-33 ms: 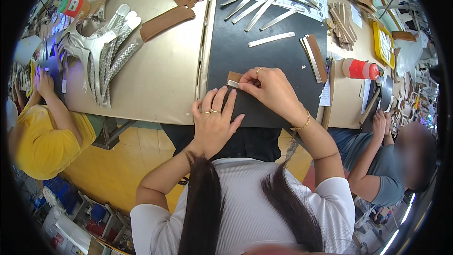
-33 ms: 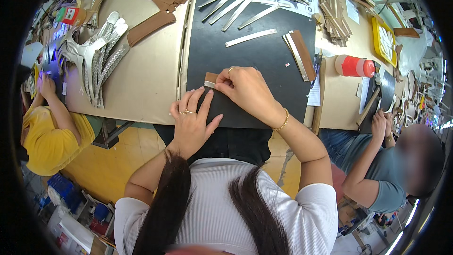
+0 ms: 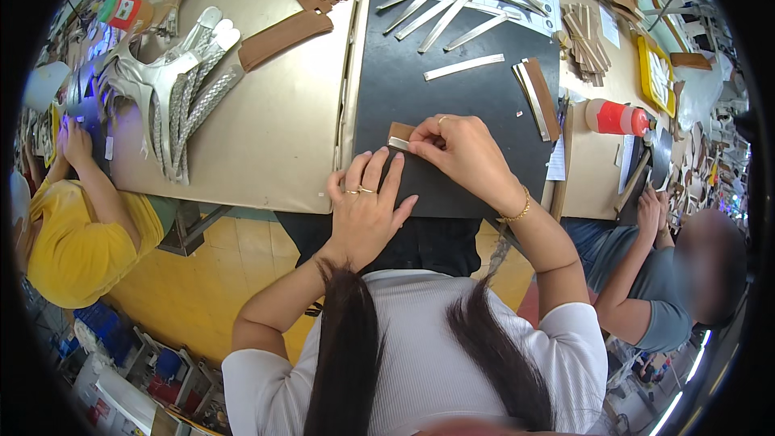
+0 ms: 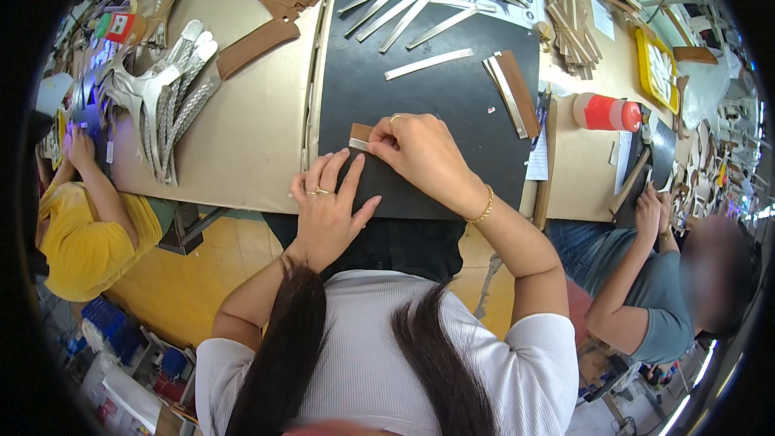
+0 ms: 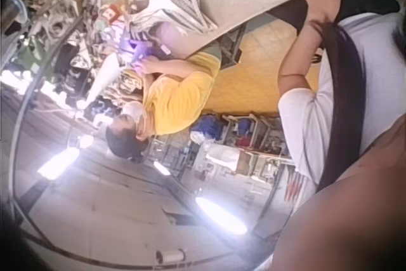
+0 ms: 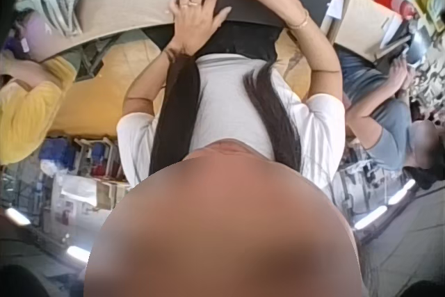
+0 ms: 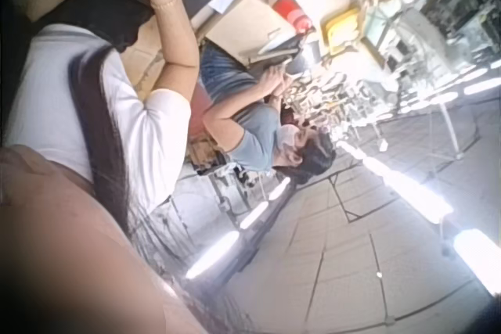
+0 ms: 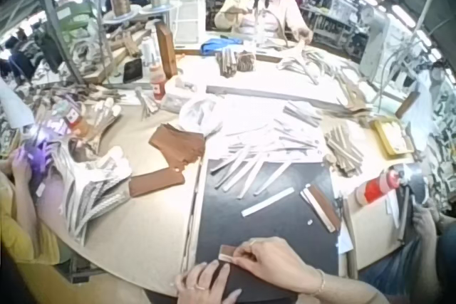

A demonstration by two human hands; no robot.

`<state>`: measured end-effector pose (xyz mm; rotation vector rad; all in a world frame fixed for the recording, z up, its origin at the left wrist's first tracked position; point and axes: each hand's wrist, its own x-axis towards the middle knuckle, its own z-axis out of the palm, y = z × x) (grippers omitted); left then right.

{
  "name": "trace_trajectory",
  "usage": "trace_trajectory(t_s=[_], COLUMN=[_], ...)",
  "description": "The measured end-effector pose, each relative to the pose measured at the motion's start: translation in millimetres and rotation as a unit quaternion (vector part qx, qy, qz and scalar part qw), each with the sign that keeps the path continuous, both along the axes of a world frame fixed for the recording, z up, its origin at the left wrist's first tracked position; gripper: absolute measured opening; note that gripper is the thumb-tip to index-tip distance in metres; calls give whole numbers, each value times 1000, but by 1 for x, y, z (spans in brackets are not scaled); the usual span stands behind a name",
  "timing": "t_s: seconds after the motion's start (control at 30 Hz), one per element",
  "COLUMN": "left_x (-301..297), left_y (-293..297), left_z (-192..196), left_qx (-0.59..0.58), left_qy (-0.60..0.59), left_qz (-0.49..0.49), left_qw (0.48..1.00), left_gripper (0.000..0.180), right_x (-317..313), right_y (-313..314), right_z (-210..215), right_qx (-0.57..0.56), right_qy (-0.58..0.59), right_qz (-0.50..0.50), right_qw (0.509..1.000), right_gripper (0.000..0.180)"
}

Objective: The person applies glue from a red bottle to thin white strips and then presses each strip onto a brown rectangular piece. The person repeats this process multiple times, handling the strips and brown pieces by hand.

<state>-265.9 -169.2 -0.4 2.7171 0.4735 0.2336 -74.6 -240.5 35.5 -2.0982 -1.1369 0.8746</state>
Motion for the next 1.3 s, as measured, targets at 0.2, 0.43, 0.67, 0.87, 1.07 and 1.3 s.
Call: trace_trajectory(t_s=[0.2, 0.43, 0.67, 0.87, 1.07, 1.3], left_x=[2, 3, 13, 16, 22, 29], left_y=[3, 3, 9, 9, 4, 1], left_z=[-4, -2, -3, -4, -6, -9], left_qx=[1, 9, 44, 57, 69, 108], left_qy=[-13, -19, -41, -41, -26, -17], left_qz=[-1, -5, -25, -31, -10, -7], left_qw=[1000, 1000, 998, 997, 997, 994], left_gripper=[60, 59, 43, 47, 64, 59], right_x=[4, 1, 1, 6, 9, 15], right_y=[4, 5, -5, -49, -67, -69], right_z=[-2, -3, 0, 26, 21, 13], right_qx=[-3, 6, 11, -32, -39, -32], right_qy=[-30, -47, -54, 14, 18, -18], right_qz=[14, 15, 39, -57, -119, -81], right_qw=[999, 999, 998, 998, 992, 996], right_gripper=[15, 15, 16, 16, 12, 11])
